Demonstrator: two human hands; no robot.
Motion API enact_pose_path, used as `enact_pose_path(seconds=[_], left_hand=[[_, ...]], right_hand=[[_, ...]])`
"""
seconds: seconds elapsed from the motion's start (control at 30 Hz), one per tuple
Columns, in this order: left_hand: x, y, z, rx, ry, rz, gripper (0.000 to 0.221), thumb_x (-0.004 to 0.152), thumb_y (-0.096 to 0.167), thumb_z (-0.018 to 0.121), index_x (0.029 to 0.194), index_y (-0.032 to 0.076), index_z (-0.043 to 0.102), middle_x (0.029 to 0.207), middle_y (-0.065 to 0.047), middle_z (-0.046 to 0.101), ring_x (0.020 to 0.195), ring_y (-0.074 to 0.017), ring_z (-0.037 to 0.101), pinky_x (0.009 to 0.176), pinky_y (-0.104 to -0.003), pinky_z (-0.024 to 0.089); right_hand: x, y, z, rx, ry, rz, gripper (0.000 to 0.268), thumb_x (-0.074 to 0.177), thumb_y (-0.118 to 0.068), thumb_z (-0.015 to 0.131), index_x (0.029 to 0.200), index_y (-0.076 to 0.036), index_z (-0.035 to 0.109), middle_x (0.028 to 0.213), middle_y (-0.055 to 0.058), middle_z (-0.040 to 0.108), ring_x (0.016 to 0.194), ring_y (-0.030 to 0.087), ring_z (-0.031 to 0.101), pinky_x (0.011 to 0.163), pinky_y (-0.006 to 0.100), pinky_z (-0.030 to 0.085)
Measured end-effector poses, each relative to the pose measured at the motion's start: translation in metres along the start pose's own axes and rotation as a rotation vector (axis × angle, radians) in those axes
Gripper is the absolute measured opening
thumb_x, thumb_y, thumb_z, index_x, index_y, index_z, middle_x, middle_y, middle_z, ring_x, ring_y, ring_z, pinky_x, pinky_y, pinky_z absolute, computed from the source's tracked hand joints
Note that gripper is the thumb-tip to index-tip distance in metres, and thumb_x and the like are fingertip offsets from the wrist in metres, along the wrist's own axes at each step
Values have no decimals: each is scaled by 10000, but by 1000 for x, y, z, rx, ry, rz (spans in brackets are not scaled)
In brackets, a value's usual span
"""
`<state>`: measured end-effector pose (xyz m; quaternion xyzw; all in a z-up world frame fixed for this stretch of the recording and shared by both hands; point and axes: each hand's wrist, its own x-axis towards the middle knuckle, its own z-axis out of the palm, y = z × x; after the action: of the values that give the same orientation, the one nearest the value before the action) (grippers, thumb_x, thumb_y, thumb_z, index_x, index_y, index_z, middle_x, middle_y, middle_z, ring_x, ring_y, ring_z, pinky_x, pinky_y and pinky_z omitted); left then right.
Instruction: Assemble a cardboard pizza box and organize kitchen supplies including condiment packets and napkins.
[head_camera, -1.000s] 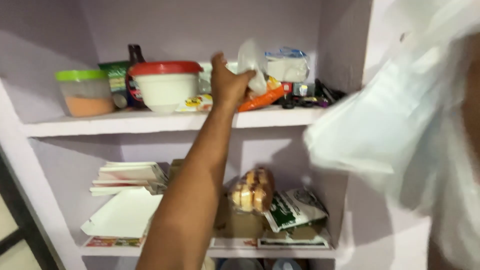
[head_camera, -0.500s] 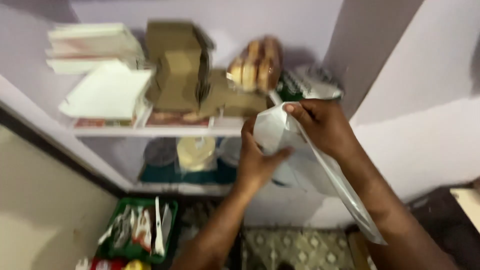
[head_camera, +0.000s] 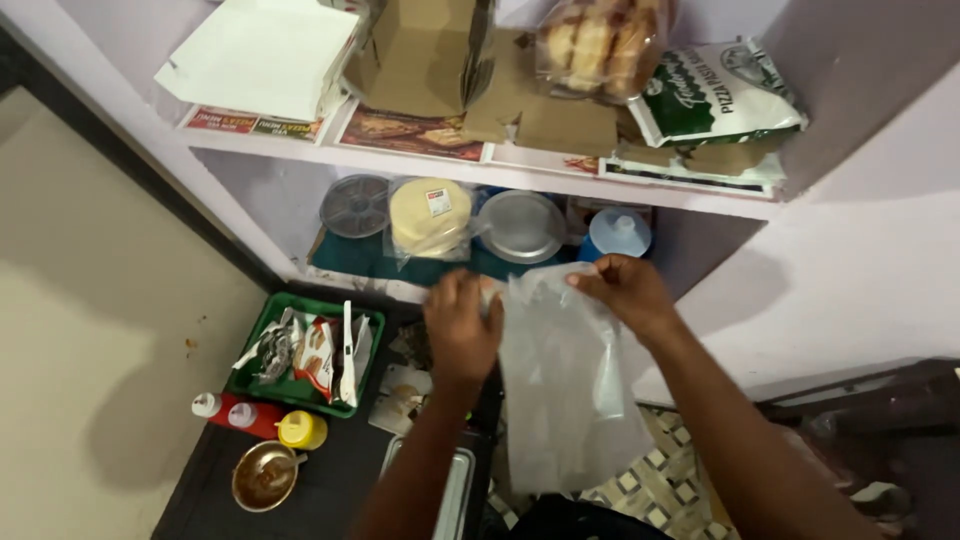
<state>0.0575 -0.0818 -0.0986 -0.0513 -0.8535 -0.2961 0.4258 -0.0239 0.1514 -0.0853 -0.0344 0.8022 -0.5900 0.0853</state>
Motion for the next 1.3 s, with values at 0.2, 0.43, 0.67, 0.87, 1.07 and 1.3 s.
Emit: enact_pose_path(seconds=[0.2, 0.43, 0.67, 0.87, 1.07, 1.3], left_hand=[[-97, 5, 48, -1260, -528, -1015, 356, 965, 384, 630, 1170, 94, 658, 1057, -34, 667, 969, -163, 667, 728, -331, 594], [-103, -30, 43, -1128, -321, -1384, 390, 928, 367, 640, 1149, 48, 680, 901, -56, 705, 759, -164, 681, 631, -318, 563], [-98, -22, 31, -1096, -387, -1144, 376, 943, 302, 758, 1045, -60, 739, 856, -80, 695, 692, -115, 616, 572, -251, 474], [-84, -8, 14, -1325, -420, -1183, 344, 923, 362, 689, 980, 23, 690, 845, -30, 713, 728, -118, 705, 643, -271, 605], [-103, -21, 19, -1130, -358, -812, 331, 1035, 300, 686, 970, -25, 667, 856, -59, 633, 770, -139, 599, 689, -294, 512], [-59, 13, -48, -568, -285, 232, 227, 1066, 178, 514, 1083, 2, 655, 1115, -203, 688, 1087, -388, 655, 1006, -510, 506]], right_hand=[[-30, 35, 49, -219, -82, -589, 160, 792, -20, 766, 932, -45, 695, 993, 44, 699, 868, 154, 698, 688, 273, 560], [-77, 24, 83, -490, -356, -570, 331, 764, -86, 834, 1086, -86, 755, 1132, 113, 683, 896, 248, 701, 693, 327, 580], [-69, 22, 75, -213, -181, -277, 419, 773, -256, 878, 1102, -51, 719, 1053, 54, 739, 754, 124, 677, 679, 294, 577], [-44, 64, 61, -32, -172, 20, 273, 890, -280, 771, 987, -29, 819, 808, 13, 757, 654, 75, 612, 590, 255, 507], [-42, 57, 57, 23, 16, -33, 292, 995, -305, 675, 1035, -36, 782, 761, -12, 667, 658, 59, 553, 595, 245, 487], [-35, 79, 65, 204, 119, 111, 283, 1035, -235, 527, 1097, -38, 721, 849, -44, 711, 734, 39, 625, 666, 226, 516]])
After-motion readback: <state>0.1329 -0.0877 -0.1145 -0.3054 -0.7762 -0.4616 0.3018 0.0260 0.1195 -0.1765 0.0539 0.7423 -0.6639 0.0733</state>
